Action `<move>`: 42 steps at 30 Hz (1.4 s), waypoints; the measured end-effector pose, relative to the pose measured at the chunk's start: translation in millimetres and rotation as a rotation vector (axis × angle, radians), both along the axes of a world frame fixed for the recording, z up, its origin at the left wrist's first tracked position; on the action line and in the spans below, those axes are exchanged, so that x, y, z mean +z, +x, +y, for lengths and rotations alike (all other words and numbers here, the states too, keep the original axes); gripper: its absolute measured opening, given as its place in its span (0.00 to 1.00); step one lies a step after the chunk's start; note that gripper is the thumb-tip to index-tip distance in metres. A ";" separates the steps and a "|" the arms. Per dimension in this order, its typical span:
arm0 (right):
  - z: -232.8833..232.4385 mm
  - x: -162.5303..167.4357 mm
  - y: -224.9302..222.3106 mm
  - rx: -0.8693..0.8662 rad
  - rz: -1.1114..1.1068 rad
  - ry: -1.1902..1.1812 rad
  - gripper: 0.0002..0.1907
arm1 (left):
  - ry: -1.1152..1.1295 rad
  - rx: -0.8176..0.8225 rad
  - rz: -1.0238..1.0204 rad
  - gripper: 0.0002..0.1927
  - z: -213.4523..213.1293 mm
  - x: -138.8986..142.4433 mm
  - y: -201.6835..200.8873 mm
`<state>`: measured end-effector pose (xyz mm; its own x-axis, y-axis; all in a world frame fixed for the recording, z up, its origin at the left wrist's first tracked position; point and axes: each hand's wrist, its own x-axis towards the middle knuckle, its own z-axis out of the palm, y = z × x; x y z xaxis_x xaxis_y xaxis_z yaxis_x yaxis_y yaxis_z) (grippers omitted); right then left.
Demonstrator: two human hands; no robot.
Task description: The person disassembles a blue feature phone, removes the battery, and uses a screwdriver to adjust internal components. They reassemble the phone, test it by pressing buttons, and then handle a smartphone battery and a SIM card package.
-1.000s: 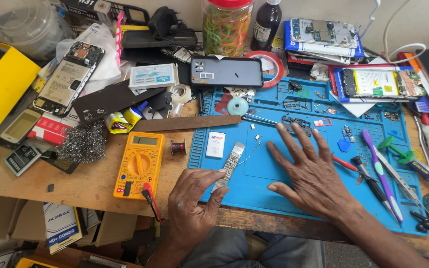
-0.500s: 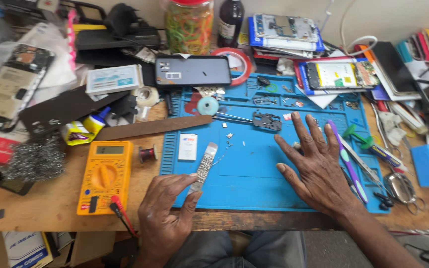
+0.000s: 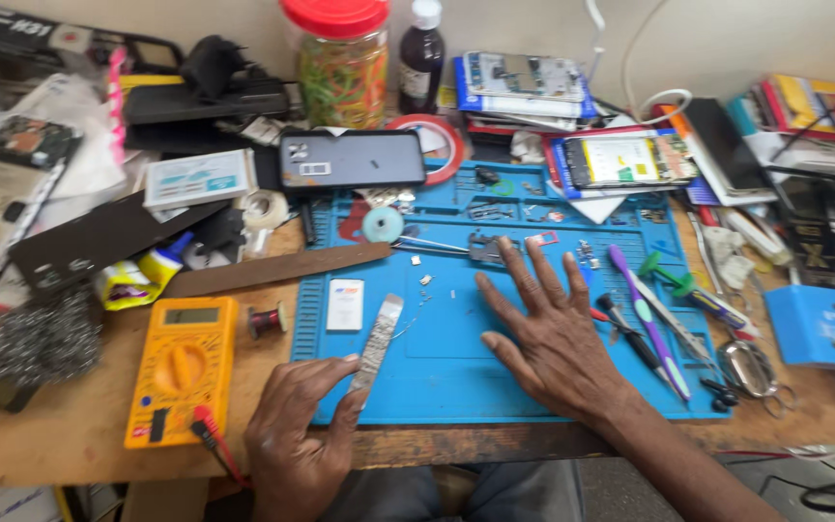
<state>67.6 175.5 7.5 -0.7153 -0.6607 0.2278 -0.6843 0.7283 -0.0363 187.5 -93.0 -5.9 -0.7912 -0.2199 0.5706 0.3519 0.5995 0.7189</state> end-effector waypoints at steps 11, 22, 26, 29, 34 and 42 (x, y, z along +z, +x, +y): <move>43.8 5.0 -11.1 -0.239 0.137 -0.079 0.15 | 0.033 0.029 -0.065 0.16 0.2 -12.9 3.9; 37.8 -0.3 -24.2 -0.225 0.173 0.032 0.27 | 0.014 0.048 -0.124 0.14 -2.0 -17.0 1.8; 33.0 3.9 -14.6 -0.190 0.117 -0.100 0.20 | -0.003 0.016 -0.008 0.14 -1.1 -12.3 0.3; 16.6 6.2 -10.9 -0.092 0.108 -0.148 0.13 | 0.000 -0.002 -0.056 0.14 -0.6 -6.4 1.6; -7.5 4.8 -28.0 -0.001 0.145 -0.102 0.06 | -0.001 -0.008 -0.063 0.13 0.4 1.1 1.4; -7.2 -1.3 -39.3 -0.074 0.168 0.118 0.09 | 0.007 -0.030 -0.028 0.13 -1.3 2.1 0.8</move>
